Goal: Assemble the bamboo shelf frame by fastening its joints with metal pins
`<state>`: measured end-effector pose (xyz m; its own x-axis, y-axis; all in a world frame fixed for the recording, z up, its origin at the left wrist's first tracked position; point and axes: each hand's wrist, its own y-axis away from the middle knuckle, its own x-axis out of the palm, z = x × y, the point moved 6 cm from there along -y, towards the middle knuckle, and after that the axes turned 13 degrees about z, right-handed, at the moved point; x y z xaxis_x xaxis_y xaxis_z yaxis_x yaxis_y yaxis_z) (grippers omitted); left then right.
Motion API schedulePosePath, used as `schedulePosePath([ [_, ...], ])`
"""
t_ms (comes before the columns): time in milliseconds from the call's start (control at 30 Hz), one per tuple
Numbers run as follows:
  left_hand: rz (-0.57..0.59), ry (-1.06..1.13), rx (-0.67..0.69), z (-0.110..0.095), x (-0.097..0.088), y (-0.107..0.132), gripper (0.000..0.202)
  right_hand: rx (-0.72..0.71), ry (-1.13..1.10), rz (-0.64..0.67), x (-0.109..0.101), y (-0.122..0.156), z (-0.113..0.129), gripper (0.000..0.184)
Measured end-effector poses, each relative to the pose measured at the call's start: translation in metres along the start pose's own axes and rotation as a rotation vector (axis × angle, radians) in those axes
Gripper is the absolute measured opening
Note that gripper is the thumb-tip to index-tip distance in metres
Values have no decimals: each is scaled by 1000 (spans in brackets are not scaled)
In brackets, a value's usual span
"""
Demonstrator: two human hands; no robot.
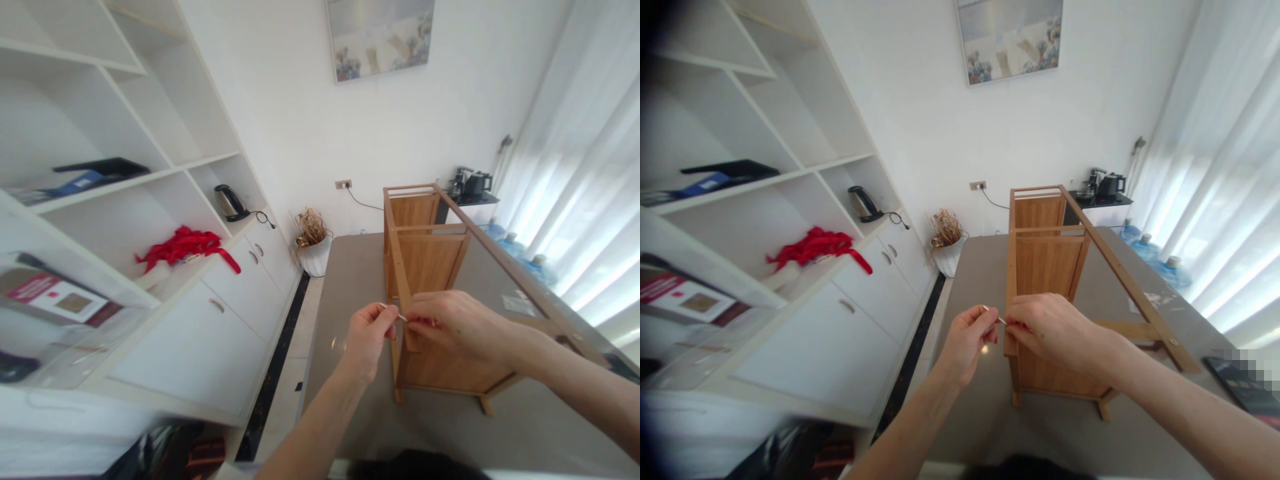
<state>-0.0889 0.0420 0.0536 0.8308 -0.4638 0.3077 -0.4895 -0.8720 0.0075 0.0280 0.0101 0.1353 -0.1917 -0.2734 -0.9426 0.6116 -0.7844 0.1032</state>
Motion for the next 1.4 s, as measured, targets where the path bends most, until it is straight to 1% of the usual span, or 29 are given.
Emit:
schedulePosePath([
  [100,-9,-32,-15,-1,0,0,29,-4,-6,0,0,1,0,22],
  [267,12,-59,-30,-3,-1,-5,27,-30,23,3,2,2,-2,24],
  [400,45,18,-58,-4,2,-8,24,-24,31,-2,1,1,-5,27],
  [567,70,156,-113,0,1,-4,28,-73,-20,15,-1,0,0,27],
  [700,64,151,-115,0,-1,-2,28,-44,-42,-6,-1,-1,-2,27],
  [900,60,104,-129,-1,1,-10,25,-37,14,1,0,-1,-6,27],
  [1067,89,219,-178,6,4,-10,28,-33,5,-2,1,2,-8,25],
  [1167,69,267,-175,6,3,-6,31,-38,-7,-2,1,2,-8,25],
  [1267,63,216,-159,1,0,-6,30,-46,-19,8,1,2,-7,24],
  [1400,131,147,-182,-3,0,-11,30,-52,-19,-3,0,2,-6,23],
])
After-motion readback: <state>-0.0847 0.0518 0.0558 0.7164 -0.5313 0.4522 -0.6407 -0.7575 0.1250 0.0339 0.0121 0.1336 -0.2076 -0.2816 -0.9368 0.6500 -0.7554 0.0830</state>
